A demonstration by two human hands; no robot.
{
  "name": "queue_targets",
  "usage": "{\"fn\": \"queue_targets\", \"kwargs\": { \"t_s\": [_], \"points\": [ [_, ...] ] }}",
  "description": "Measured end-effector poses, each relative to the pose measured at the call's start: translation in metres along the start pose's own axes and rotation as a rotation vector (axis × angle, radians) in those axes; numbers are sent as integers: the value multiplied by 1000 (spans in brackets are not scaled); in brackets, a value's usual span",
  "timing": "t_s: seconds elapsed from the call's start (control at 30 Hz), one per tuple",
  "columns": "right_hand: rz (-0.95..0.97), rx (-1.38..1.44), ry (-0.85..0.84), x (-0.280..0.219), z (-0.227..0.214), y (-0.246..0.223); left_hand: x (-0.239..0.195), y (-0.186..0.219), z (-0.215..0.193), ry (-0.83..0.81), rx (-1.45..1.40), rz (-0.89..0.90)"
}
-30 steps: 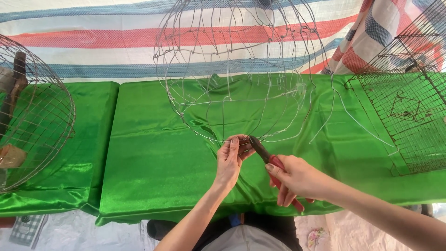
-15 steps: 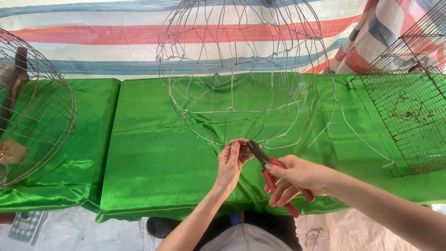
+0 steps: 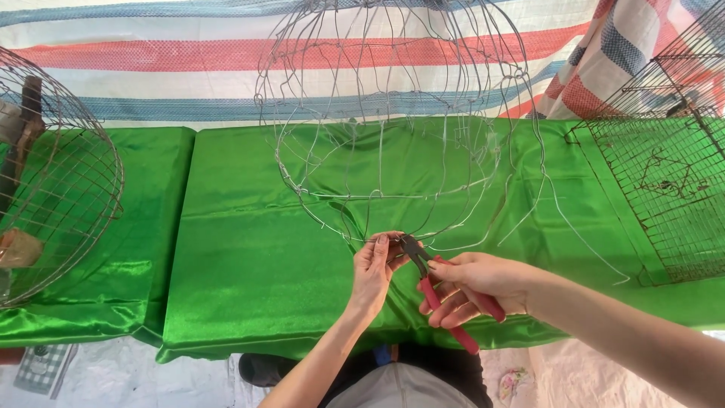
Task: Shaping and assembling a wire frame structure using pliers and wire.
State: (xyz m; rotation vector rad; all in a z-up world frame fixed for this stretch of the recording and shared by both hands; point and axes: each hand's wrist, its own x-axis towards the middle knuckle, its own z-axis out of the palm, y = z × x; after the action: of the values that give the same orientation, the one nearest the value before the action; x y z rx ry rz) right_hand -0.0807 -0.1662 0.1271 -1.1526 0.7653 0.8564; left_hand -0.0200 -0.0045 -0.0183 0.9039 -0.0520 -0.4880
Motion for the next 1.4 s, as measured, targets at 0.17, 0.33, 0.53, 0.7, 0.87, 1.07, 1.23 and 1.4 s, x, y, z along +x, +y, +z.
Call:
{"fn": "queue_targets", "kwargs": {
  "t_s": [0.17, 0.33, 0.53, 0.7, 0.87, 1.07, 1.23, 1.4],
  "points": [
    [-3, -48, 10, 16, -9, 11, 1, -8, -10, 19, 15, 12],
    [-31, 1, 16, 14, -1, 14, 3, -16, -20, 21, 5, 2],
    [-64, 178, -7, 20, 5, 24, -2, -10, -13, 35, -40, -45],
    [2, 346, 66, 8, 27, 16, -7, -4, -8, 49, -74, -55],
    [-235, 351, 241, 14, 8, 5, -25, 3, 8, -37, -123, -77],
    [-195, 298, 58, 9, 6, 31, -16, 5, 8, 61, -174, -118],
    [29, 153, -63, 1, 2, 40, -16, 7, 5, 67, -122, -129],
    [86, -510, -18, -13, -27, 59, -15, 17, 5, 56, -179, -102]
  ]
}}
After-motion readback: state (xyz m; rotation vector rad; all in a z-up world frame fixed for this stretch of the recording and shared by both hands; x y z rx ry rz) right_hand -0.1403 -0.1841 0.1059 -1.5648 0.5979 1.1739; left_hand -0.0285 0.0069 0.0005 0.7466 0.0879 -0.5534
